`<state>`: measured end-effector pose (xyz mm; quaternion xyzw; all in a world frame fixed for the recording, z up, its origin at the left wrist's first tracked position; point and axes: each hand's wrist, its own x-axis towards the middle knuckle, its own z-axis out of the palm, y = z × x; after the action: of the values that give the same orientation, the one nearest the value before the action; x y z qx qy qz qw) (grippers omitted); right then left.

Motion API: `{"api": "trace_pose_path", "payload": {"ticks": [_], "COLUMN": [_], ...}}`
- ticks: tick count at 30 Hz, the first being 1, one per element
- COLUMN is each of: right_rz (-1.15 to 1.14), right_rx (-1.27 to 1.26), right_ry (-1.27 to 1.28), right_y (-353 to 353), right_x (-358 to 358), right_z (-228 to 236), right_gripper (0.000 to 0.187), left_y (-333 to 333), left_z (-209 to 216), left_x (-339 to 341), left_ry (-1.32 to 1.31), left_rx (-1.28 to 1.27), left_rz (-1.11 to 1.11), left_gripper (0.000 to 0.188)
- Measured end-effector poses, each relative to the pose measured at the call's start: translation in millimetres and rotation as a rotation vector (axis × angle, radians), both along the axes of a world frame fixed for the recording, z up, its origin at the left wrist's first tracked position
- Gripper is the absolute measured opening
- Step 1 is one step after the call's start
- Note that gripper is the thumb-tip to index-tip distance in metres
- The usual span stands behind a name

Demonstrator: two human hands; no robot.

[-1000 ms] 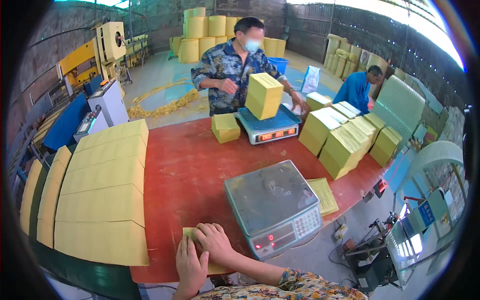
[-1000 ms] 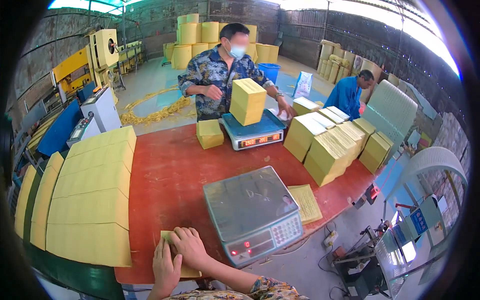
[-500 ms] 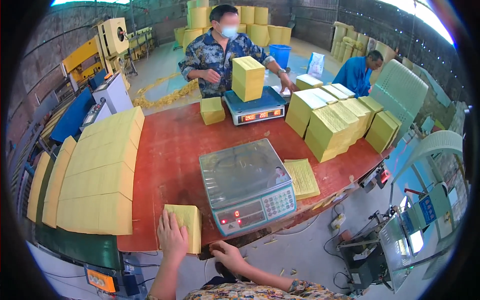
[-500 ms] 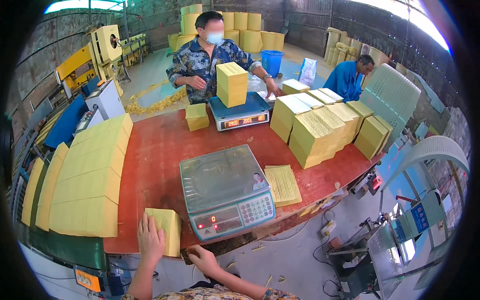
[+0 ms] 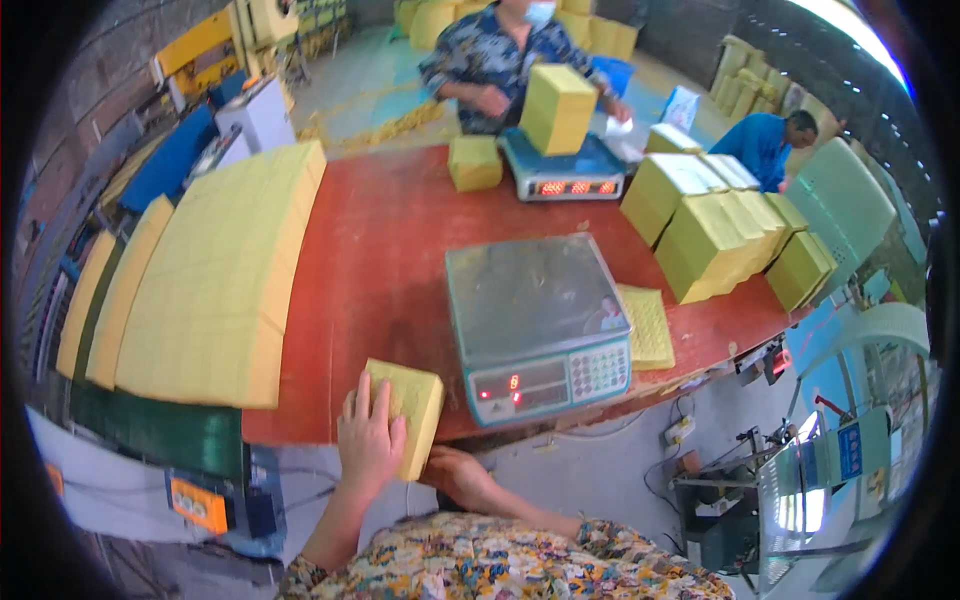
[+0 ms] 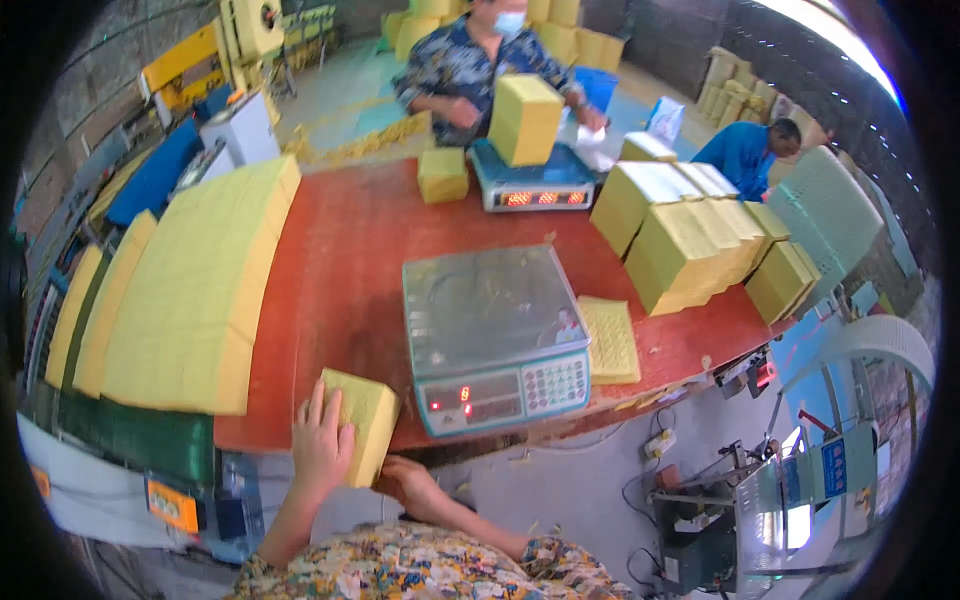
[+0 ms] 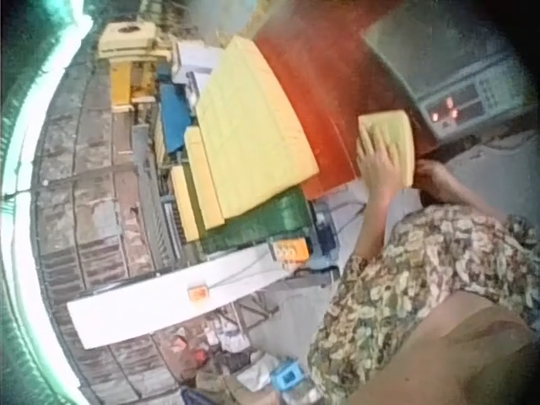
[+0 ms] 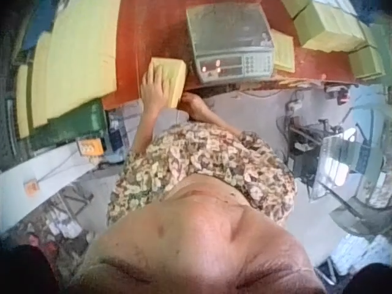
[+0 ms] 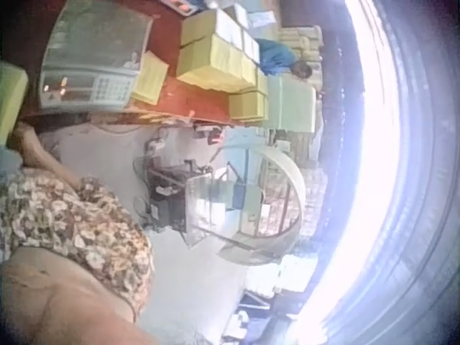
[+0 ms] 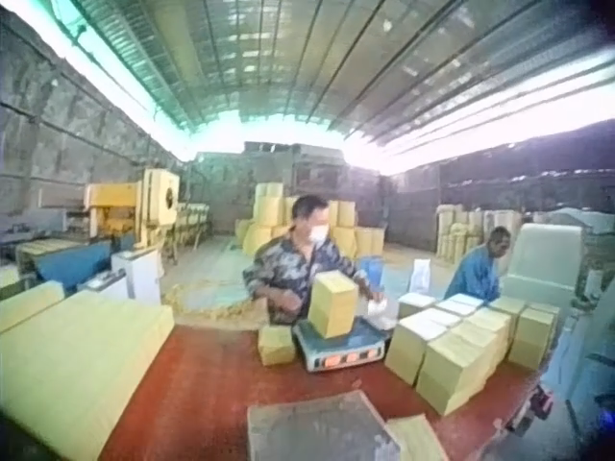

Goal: The recorder weighs stacks of yellow paper blocks on an electronic scale and organizes them on a table.

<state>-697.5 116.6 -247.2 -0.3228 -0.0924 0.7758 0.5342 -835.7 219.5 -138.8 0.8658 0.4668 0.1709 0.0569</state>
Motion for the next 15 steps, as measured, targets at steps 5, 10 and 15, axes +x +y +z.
{"api": "trace_pose_path", "payload": {"ticks": [5,10,15], "right_rz": [0.221,0.041,-0.440], "right_rx": [0.114,0.412,0.883], "right_ry": [-0.499,-0.719,-1.474], "right_y": [-9.0,11.2,21.9], "right_x": [39.2,79.5,166.1], "right_z": [87.0,155.9,206.6], "right_gripper": [0.039,0.021,0.022], "left_y": [0.1,-7.3,8.5], "left_z": [8.6,41.0,47.2], "left_x": [-27.6,-3.1,100.1], "left_ry": [-0.281,-1.034,-0.534], "left_rx": [-0.130,-0.643,-0.295], "left_rz": [0.096,-0.020,-0.105], "left_gripper": [0.054,0.049,0.042]}}
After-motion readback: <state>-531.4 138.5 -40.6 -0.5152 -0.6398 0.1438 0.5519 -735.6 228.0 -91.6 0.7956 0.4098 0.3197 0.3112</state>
